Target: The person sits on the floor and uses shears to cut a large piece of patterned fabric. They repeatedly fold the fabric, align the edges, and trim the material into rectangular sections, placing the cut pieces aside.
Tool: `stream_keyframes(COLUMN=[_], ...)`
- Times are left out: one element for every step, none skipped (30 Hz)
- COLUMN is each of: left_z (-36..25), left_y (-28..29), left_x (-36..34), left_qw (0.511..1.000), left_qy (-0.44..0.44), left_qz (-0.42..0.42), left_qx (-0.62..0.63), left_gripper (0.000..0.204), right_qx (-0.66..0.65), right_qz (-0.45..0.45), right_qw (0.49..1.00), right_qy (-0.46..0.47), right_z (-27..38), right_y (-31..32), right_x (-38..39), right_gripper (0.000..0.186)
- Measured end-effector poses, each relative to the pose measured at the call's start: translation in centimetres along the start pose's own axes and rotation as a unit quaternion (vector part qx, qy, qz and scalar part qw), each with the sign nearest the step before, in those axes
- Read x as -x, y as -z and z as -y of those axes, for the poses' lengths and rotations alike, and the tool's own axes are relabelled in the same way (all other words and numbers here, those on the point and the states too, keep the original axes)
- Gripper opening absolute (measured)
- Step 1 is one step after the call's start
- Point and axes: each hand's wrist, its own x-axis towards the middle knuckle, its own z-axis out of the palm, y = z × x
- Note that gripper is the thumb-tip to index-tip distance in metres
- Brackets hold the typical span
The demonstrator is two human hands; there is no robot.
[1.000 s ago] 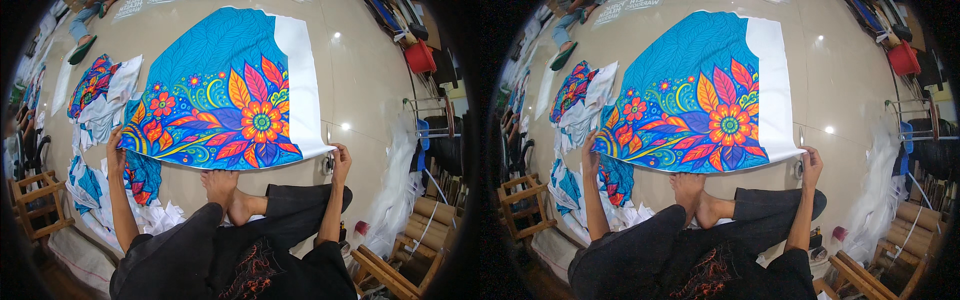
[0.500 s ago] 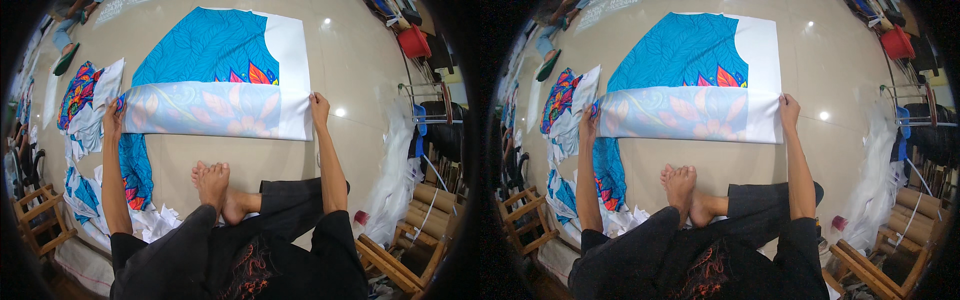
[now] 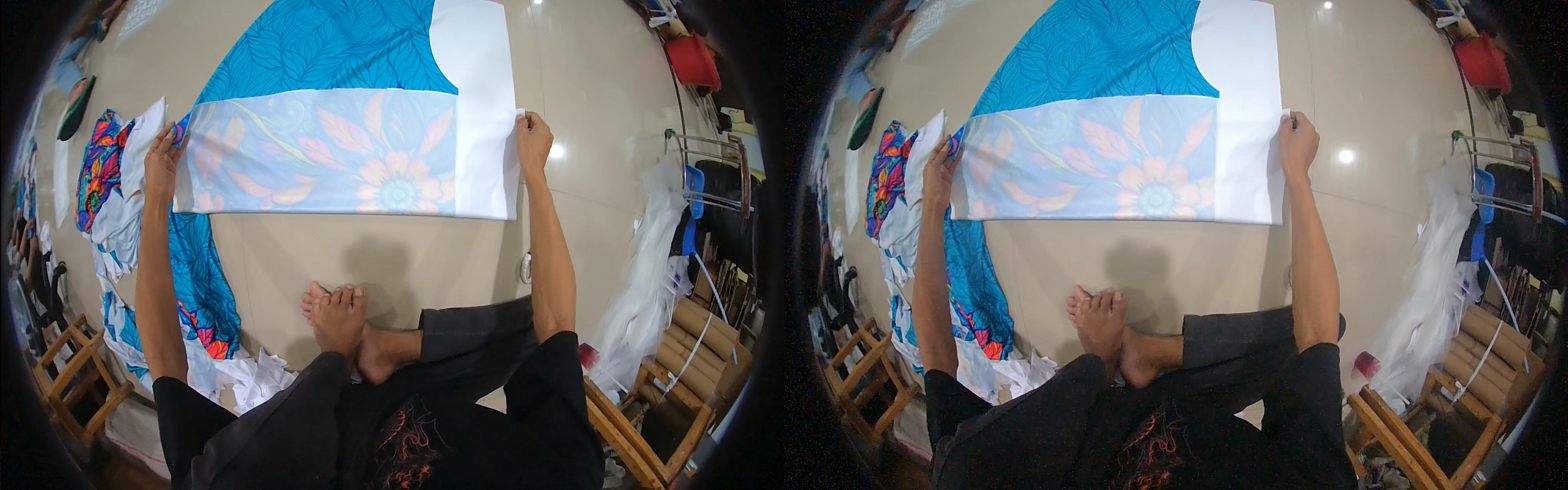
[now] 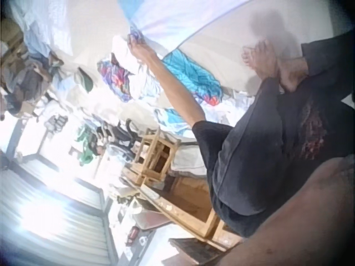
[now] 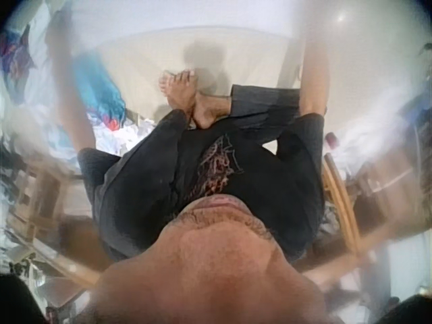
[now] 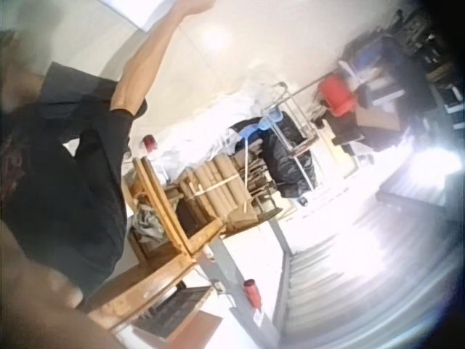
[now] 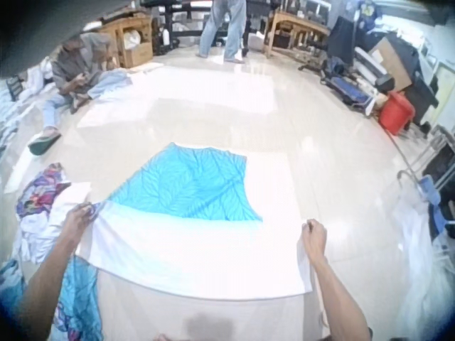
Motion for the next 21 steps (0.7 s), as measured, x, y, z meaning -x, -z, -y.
stream_keyframes(left_z=[0.1, 0.1, 0.2, 0.3, 0.5, 0.7, 0.7, 0.7, 0.8, 0.9, 0.2, -0.7, -1.5, -1.9, -2.1, -2.2, -2.6, -3.4, -4.2, -5.1, -4.6], left_y=[-0.5, -0.4, -0.4, -0.4, -0.1, 0.4, 0.9, 0.5, 0.0, -0.4, -1.8, -3.3, -4.4, -5.2, -5.6, -5.9, -6.1, -7.6, -9.1, -9.6, -8.8], left_x=[-0.3, -0.7, -1.0, -1.3, -1.7, -2.1, -2.4, -2.6, -2.5, -2.4, -1.8, -1.1, -0.4, 0.0, 0.1, 0.3, 0.6, 1.5, 2.7, 3.6, 3.9], left_qw=[1.0, 1.0, 1.0, 1.0, 1.0, 1.0, 0.999, 0.999, 0.999, 0.999, 0.999, 0.999, 0.999, 0.998, 0.999, 0.999, 1.0, 0.999, 0.998, 0.997, 0.99], left_qy=[0.001, 0.006, 0.003, 0.0, -0.003, 0.001, 0.005, 0.009, 0.006, 0.004, 0.0, -0.004, -0.009, -0.014, -0.008, -0.001, 0.004, 0.011, 0.018, 0.023, -0.026], left_qz=[0.0, 0.005, 0.007, 0.01, 0.012, 0.022, 0.031, 0.043, 0.037, 0.031, 0.025, 0.018, 0.01, 0.003, -0.001, -0.004, -0.01, -0.013, -0.015, -0.023, -0.032], left_qx=[-0.007, -0.01, -0.007, -0.004, -0.001, -0.003, -0.006, -0.006, -0.014, -0.023, -0.031, -0.04, -0.048, -0.056, -0.045, -0.033, -0.022, -0.037, -0.051, -0.065, -0.132], left_gripper=[0.039, 0.039, 0.039, 0.039, 0.039, 0.04, 0.042, 0.044, 0.043, 0.043, 0.042, 0.041, 0.041, 0.04, 0.041, 0.042, 0.043, 0.045, 0.047, 0.05, 0.05], right_qx=[0.003, 0.009, 0.017, 0.024, 0.02, 0.016, 0.011, 0.011, 0.011, 0.01, 0.011, 0.01, 0.009, 0.012, 0.016, 0.02, 0.024, 0.03, 0.035, 0.001, -0.033], right_qz=[-0.006, -0.011, -0.015, -0.02, -0.019, -0.018, -0.017, -0.018, -0.018, -0.018, -0.017, -0.017, -0.016, -0.018, -0.02, -0.022, -0.015, -0.011, -0.007, -0.02, -0.03], right_qw=[1.0, 1.0, 1.0, 0.999, 0.999, 0.999, 0.999, 0.999, 0.999, 0.999, 0.999, 0.999, 0.999, 0.999, 0.999, 0.999, 0.999, 0.999, 0.999, 0.999, 0.999], right_qy=[-0.004, -0.011, -0.018, -0.025, -0.025, -0.026, -0.026, -0.026, -0.026, -0.026, -0.032, -0.037, -0.041, -0.04, -0.04, -0.039, -0.036, -0.035, -0.034, -0.029, -0.023], right_z=[-0.3, -0.3, -0.3, -0.3, -0.3, -0.2, -0.1, -0.2, -0.2, -0.2, -0.2, -0.2, -0.1, -0.2, -0.2, -0.3, 0.0, 0.1, 0.1, 0.4, 0.5], right_y=[-0.1, -0.3, -0.4, -0.5, -0.6, -0.8, -0.9, -0.9, -0.9, -0.9, -0.8, -0.7, -0.8, -0.8, -0.9, -0.8, -0.8, -0.5, -0.1, 0.4, 0.9], right_x=[-0.2, -0.4, -0.6, -0.7, -0.7, -0.7, -0.7, -0.7, -0.8, -0.8, -0.8, -0.8, -0.8, -0.9, -0.9, -0.9, -0.9, -0.7, -0.5, -0.1, 0.6], right_gripper=[0.024, 0.025, 0.025, 0.026, 0.027, 0.027, 0.028, 0.028, 0.028, 0.028, 0.028, 0.028, 0.028, 0.028, 0.028, 0.029, 0.029, 0.03, 0.031, 0.032, 0.033])
